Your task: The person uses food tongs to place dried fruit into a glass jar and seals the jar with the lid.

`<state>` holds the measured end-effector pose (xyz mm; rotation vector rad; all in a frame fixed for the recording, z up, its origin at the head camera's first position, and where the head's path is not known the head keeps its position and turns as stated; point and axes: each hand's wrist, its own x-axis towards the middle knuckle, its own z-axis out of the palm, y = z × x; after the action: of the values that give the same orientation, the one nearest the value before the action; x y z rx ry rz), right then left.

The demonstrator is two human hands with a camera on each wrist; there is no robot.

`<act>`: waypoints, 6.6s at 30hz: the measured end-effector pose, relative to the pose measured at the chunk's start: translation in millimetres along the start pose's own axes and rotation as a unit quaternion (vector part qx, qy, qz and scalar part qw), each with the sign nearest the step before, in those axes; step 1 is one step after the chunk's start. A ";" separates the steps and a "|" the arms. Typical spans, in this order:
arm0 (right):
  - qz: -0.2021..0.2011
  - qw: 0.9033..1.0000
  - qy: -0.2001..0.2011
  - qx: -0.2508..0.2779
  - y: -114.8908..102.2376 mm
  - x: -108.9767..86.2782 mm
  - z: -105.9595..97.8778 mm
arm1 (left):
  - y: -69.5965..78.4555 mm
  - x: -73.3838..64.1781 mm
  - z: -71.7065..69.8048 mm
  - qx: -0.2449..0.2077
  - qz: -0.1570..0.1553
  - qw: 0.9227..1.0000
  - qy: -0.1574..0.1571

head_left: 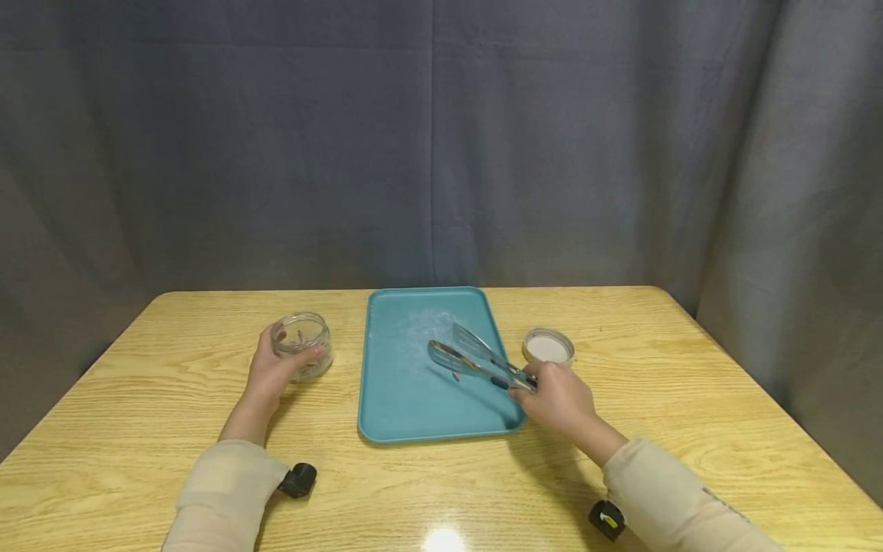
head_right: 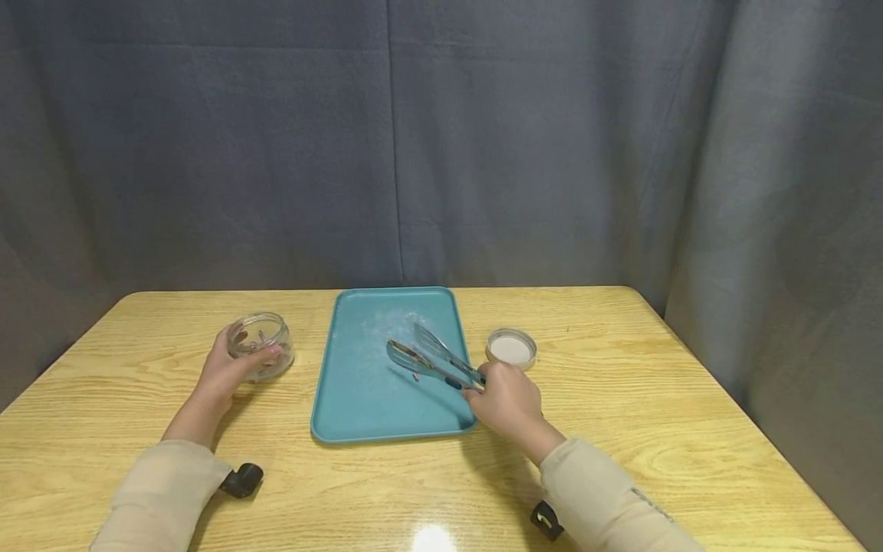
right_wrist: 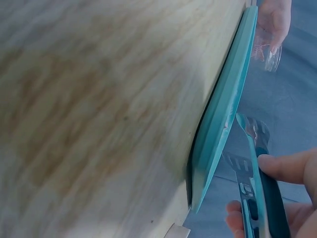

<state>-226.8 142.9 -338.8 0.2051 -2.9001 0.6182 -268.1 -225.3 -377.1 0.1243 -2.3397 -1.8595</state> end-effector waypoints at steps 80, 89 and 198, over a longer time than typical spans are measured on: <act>-0.082 0.995 0.050 -0.007 -18.2 14.6 -29.9 | -3.1 2.2 -0.7 -0.007 -0.002 1.000 0.011; -0.089 0.995 0.052 -0.003 -39.5 27.3 -41.6 | -1.7 0.1 -1.3 -0.005 -0.005 1.000 0.005; -0.099 0.994 -0.039 0.031 -172.5 40.0 49.6 | -4.0 3.1 -10.9 -0.008 -0.009 1.000 0.016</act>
<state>-243.5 -37.7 -308.3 0.5302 -2.8867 0.6788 -269.4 -237.2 -378.4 0.1735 -2.3097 -1.8705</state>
